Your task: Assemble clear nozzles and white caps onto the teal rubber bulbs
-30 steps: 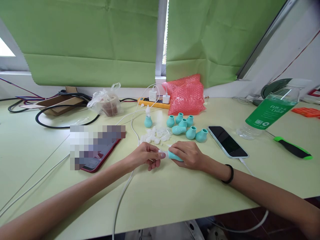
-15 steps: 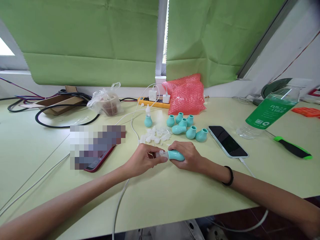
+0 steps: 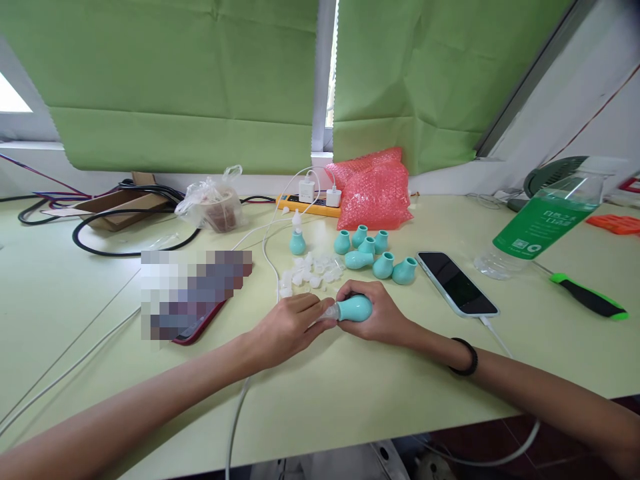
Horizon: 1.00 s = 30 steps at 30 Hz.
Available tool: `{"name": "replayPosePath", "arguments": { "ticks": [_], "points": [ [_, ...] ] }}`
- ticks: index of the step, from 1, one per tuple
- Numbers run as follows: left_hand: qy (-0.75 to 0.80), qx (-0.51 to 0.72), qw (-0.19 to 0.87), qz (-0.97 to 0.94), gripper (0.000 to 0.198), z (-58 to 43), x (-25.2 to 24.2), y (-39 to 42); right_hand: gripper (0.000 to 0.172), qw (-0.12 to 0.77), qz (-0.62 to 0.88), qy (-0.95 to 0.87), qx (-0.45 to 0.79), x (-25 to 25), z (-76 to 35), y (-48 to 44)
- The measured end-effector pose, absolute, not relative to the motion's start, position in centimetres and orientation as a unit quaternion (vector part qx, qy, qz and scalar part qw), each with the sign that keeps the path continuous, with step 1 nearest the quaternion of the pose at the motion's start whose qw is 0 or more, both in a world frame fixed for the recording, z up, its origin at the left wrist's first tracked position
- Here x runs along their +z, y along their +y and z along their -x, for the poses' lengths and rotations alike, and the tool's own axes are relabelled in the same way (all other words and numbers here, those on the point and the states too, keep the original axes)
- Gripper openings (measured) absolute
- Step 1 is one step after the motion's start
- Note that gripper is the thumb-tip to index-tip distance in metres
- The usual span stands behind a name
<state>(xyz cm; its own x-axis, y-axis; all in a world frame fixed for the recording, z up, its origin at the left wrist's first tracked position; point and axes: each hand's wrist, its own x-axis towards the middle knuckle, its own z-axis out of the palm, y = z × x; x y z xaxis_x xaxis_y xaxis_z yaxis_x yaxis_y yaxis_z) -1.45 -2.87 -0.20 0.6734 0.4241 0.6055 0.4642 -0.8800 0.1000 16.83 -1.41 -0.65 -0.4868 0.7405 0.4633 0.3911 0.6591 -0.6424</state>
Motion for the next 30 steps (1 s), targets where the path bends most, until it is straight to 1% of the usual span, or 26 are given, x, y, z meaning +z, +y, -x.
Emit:
{"name": "replayPosePath", "arguments": {
  "ticks": [6,9,12,16,22,24,26,28,30],
  "points": [
    [-0.206,-0.283,0.162,0.923,0.021,1.6,-0.4,-2.8,0.017,0.328,0.365,-0.799,0.348,-0.4,-16.8,-1.3],
    [-0.191,-0.252,0.200,0.927,0.023,1.8,-0.3,-2.9,0.018,0.302,0.373,-0.783,0.397,-0.2,-16.7,-1.2],
    [-0.177,-0.232,0.210,0.933,0.024,1.8,0.0,-3.1,0.017,0.275,0.375,-0.773,0.431,0.1,-16.7,-1.2],
    [-0.151,-0.241,0.212,0.935,0.025,1.7,0.3,-3.2,0.017,0.252,0.383,-0.765,0.453,0.1,-16.7,-1.3],
    [-0.140,-0.257,0.182,0.939,0.024,2.0,-0.2,-3.0,0.018,0.223,0.363,-0.766,0.482,0.3,-16.8,-1.2],
    [-0.151,-0.273,0.178,0.933,0.023,2.2,-0.6,-2.6,0.018,0.236,0.349,-0.771,0.477,0.4,-16.8,-1.2],
    [-0.174,-0.312,0.168,0.919,0.029,2.4,-0.9,-1.9,0.018,0.276,0.337,-0.776,0.455,0.5,-16.8,-1.1],
    [-0.215,-0.356,0.139,0.899,0.040,2.8,-1.0,-1.1,0.020,0.335,0.343,-0.775,0.412,0.6,-16.9,-1.0],
    [-0.273,-0.372,0.113,0.880,0.041,3.0,-0.9,-0.3,0.022,0.401,0.375,-0.755,0.358,0.5,-17.0,-0.7]
  ]
}}
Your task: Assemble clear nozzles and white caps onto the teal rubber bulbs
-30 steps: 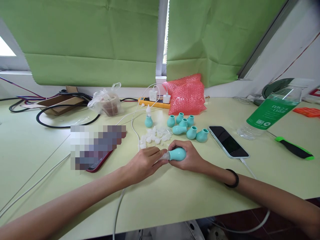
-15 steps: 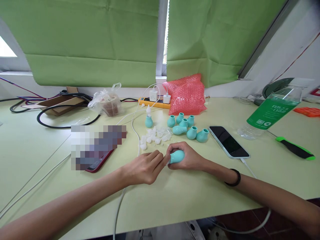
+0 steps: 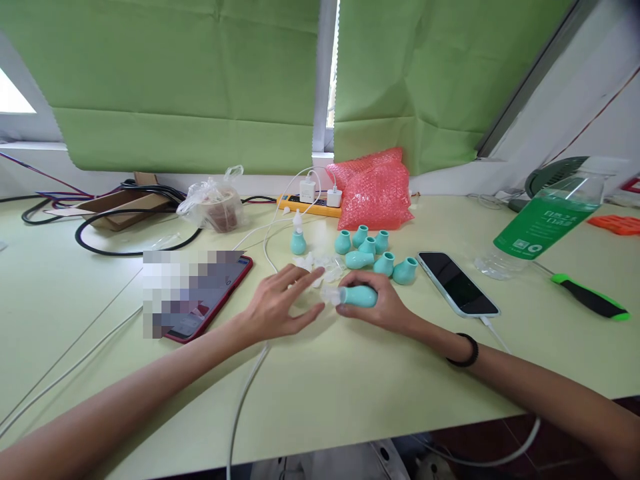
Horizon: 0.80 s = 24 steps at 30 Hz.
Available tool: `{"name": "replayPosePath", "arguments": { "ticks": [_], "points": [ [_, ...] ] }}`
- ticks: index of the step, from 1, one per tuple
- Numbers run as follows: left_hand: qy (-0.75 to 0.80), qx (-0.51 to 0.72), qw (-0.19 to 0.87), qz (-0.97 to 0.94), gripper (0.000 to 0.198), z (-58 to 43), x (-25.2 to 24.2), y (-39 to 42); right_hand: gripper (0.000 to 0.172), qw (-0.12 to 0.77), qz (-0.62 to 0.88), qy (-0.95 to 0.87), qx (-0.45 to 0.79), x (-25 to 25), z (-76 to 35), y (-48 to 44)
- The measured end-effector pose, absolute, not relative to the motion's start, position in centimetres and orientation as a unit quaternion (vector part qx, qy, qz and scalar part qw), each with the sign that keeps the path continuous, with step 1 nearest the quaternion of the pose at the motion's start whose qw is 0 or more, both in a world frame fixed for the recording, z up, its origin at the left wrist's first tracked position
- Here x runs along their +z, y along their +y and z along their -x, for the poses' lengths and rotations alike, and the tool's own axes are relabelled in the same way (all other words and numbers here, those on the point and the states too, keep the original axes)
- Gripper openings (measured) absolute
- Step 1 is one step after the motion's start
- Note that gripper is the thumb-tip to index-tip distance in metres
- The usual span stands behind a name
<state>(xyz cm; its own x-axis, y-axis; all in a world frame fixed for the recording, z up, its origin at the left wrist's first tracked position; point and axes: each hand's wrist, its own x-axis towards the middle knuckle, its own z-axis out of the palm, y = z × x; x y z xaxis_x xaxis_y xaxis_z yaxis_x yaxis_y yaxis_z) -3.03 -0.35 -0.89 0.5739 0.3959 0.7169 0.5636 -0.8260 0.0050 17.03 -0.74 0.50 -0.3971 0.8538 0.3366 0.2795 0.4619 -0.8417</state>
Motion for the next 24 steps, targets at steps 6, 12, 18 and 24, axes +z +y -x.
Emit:
{"name": "replayPosePath", "arguments": {
  "ticks": [6,12,18,24],
  "points": [
    [-0.417,-0.239,0.153,0.863,0.034,2.9,-0.8,0.2,0.024,0.488,0.445,-0.687,0.303,0.1,-17.3,0.1],
    [-0.391,-0.129,0.104,0.905,0.035,2.5,-1.4,-0.5,0.021,0.471,0.423,-0.728,0.262,-0.3,-17.0,-0.2],
    [-0.368,-0.139,0.080,0.916,0.022,2.3,-1.6,-0.5,0.020,0.471,0.414,-0.747,0.222,-0.4,-16.9,-0.6],
    [-0.421,-0.377,-0.182,0.804,0.026,2.0,-0.6,-0.5,0.019,0.473,0.385,-0.775,0.165,-0.6,-17.0,-0.8]
  ]
}}
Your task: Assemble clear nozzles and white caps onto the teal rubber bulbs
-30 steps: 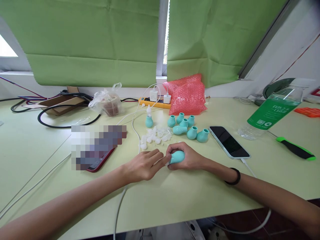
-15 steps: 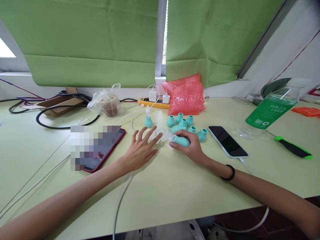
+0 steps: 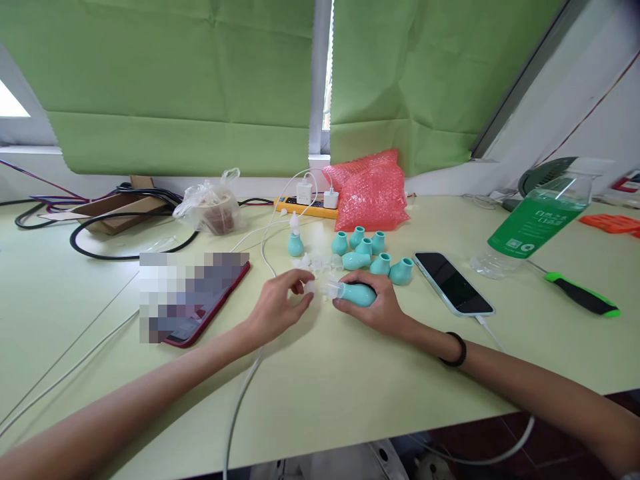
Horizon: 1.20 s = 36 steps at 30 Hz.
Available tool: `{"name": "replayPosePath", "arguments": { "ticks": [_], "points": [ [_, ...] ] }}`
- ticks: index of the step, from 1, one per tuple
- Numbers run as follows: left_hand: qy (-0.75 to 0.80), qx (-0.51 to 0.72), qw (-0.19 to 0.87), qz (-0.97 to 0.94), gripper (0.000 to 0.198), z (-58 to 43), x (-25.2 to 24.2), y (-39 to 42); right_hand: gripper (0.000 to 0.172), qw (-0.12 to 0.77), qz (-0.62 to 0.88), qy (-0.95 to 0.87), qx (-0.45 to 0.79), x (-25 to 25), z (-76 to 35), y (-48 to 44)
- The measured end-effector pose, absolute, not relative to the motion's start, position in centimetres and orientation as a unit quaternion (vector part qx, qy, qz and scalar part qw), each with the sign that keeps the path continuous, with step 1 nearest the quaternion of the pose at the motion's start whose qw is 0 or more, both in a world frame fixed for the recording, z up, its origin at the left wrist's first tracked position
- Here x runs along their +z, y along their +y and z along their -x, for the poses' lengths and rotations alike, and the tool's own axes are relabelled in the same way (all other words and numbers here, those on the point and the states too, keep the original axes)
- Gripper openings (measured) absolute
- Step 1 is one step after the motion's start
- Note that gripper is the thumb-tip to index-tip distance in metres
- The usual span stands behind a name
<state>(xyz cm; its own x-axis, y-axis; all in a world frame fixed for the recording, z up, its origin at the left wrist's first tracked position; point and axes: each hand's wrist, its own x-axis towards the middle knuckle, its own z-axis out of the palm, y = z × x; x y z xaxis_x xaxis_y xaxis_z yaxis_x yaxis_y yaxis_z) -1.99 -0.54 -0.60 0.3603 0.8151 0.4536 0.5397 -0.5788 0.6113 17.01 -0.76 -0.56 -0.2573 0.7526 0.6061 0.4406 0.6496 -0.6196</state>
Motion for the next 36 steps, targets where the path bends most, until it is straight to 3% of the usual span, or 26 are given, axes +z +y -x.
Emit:
{"name": "replayPosePath", "arguments": {
  "ticks": [2,3,7,10,18,23,26,31,36],
  "points": [
    [0.426,0.449,0.339,-0.709,0.049,1.8,0.5,-0.8,0.017,0.466,0.368,-0.793,0.135,-0.7,-17.1,-0.8],
    [0.422,0.465,0.405,-0.664,0.050,1.8,1.0,-0.9,0.016,0.462,0.363,-0.800,0.121,-0.7,-17.1,-0.9],
    [0.410,0.456,0.599,-0.515,0.028,1.8,2.0,-1.0,0.016,0.463,0.371,-0.802,0.071,-0.9,-17.1,-0.8],
    [0.396,0.434,0.659,-0.468,0.028,2.0,1.7,-0.8,0.016,0.463,0.375,-0.802,0.051,-1.0,-17.1,-0.8],
    [0.419,0.417,0.649,-0.479,0.026,2.3,1.5,-0.6,0.017,0.455,0.317,-0.830,-0.059,-1.4,-17.3,-0.9],
    [0.438,0.389,0.604,-0.540,0.021,2.5,1.8,-0.4,0.011,0.374,0.302,-0.871,-0.102,-1.4,-17.8,-0.7],
    [0.436,0.362,0.584,-0.581,0.016,2.6,2.1,-0.4,0.011,0.339,0.284,-0.893,-0.082,-1.1,-18.1,-0.4],
    [0.384,0.326,0.515,-0.693,0.008,2.9,2.5,-0.4,0.011,0.363,0.264,-0.894,-0.004,-0.5,-18.2,-0.4],
    [0.368,0.289,0.442,-0.765,0.014,3.1,2.9,-0.5,0.012,0.342,0.285,-0.893,0.058,0.1,-18.1,-0.7]
  ]
}}
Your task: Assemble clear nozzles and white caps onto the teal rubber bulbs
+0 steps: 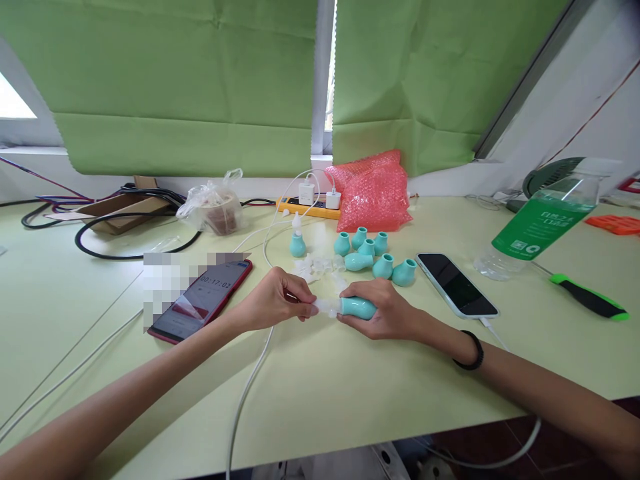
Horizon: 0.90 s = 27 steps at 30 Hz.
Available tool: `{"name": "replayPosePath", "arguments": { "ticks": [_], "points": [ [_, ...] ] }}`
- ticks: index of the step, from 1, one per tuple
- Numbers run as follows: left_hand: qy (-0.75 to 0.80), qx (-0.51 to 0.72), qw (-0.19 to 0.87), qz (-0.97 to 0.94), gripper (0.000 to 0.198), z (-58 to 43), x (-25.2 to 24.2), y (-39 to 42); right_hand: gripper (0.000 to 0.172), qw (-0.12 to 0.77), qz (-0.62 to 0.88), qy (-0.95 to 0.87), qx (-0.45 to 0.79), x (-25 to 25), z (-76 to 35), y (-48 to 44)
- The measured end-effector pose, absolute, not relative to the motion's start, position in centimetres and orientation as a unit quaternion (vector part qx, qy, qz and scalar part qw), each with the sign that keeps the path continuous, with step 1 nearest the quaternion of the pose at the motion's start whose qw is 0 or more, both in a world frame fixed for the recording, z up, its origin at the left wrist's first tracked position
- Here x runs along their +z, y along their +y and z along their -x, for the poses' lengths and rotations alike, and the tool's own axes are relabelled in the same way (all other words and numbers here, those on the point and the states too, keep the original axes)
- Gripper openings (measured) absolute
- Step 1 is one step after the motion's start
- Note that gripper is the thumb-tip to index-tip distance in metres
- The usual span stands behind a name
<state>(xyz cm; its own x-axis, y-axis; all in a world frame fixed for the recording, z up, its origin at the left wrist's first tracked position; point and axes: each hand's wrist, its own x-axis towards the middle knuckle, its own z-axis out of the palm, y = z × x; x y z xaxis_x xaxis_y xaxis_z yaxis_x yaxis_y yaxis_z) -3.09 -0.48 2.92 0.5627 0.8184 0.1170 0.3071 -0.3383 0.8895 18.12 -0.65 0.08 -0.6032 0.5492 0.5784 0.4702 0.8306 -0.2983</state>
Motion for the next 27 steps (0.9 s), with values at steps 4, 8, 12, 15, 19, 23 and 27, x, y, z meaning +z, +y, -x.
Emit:
{"name": "replayPosePath", "arguments": {
  "ticks": [4,8,12,15,19,23,27],
  "points": [
    [0.356,0.286,0.436,-0.776,0.014,3.1,3.1,-0.7,0.015,0.343,0.311,-0.882,0.092,0.4,-18.2,-0.7],
    [0.347,0.283,0.405,-0.797,0.012,3.1,3.1,-0.9,0.016,0.311,0.332,-0.877,0.151,0.9,-18.1,-0.7],
    [0.350,0.320,0.406,-0.781,0.012,3.0,3.3,-1.1,0.017,0.347,0.362,-0.841,0.204,1.1,-17.8,-0.8],
    [0.357,0.337,0.414,-0.766,0.012,3.0,3.5,-1.2,0.019,0.355,0.377,-0.820,0.243,1.1,-17.4,-1.0],
    [0.356,0.348,0.422,-0.758,0.011,2.9,3.4,-1.2,0.020,0.365,0.391,-0.804,0.261,1.1,-17.2,-1.2],
    [0.349,0.364,0.458,-0.732,0.010,2.8,3.2,-1.0,0.020,0.369,0.391,-0.793,0.284,1.1,-17.1,-1.2],
    [0.353,0.382,0.505,-0.688,0.010,2.7,3.1,-1.0,0.020,0.367,0.382,-0.776,0.342,1.2,-17.1,-1.2]
  ]
}}
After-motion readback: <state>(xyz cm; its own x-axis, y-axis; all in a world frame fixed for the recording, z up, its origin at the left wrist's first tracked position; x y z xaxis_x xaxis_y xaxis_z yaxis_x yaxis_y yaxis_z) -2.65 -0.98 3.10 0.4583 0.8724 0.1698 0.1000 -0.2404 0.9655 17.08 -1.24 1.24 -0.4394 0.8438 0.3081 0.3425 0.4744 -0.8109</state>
